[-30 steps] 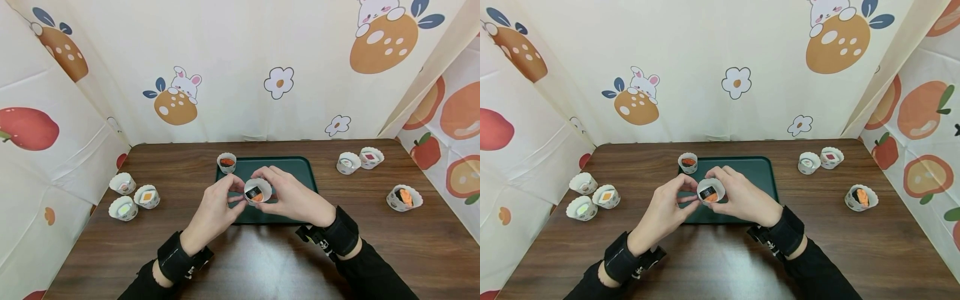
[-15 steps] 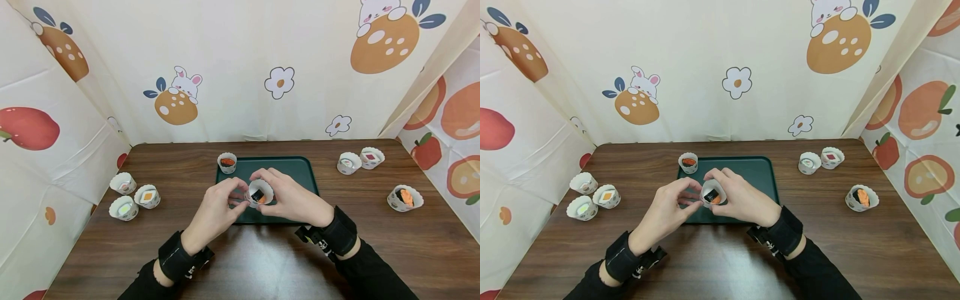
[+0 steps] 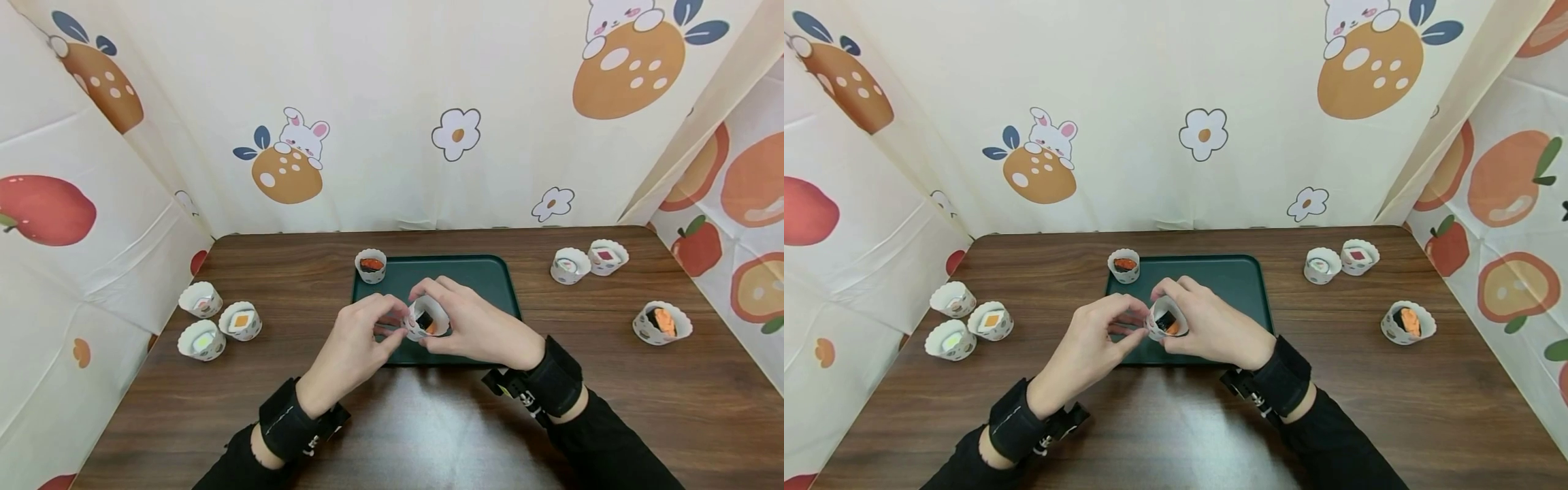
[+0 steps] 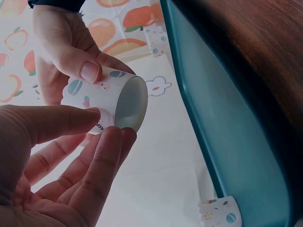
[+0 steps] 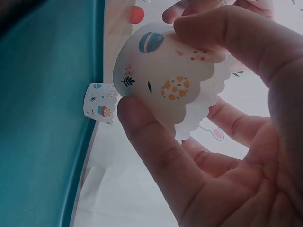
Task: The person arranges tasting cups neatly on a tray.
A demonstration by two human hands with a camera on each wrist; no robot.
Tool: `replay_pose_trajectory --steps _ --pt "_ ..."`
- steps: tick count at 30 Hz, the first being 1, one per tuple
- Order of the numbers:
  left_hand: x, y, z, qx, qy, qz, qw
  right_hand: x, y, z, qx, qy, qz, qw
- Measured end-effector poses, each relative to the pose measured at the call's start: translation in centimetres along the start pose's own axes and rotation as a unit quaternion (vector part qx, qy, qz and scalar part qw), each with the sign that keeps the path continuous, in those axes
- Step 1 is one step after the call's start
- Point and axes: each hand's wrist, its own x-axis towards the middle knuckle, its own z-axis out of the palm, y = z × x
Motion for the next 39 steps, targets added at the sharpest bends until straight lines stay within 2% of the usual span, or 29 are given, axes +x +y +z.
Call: replay_pose_trajectory --steps 6,10,16,21,32,39 --pt "0.0 -0.1 -0.2 -0.002 -0.011 0.003 0.9999 0.1 0.1 0.1 -0.009 -0.002 0.001 1.0" --pt "0.0 -0.3 -0.6 0.018 -0.011 0.013 0.9997 0.1 0.3 0.1 -0.011 -0.006 0.004 1.0" --pt "0.2 -0.5 -2.3 0.06 0.017 0.021 0.9979 0.4 0.6 -0.3 -0.02 -0.014 0.017 1.0" --pt "0.3 -0.7 -3.8 0.072 0.033 0.009 0.9968 0.9 1.0 -0.6 -0.03 -0.009 0.024 0.999" --pt "0.2 -1.1 -6.7 0.064 0.075 -0.011 0.995 3.7 2.3 -1.1 -0.046 -0.025 0.06 0.997" --pt "0.0 -1.0 -7.7 0.066 0.08 -0.017 0.9944 5.4 3.3 -0.7 -0.06 -0.041 0.081 0.994"
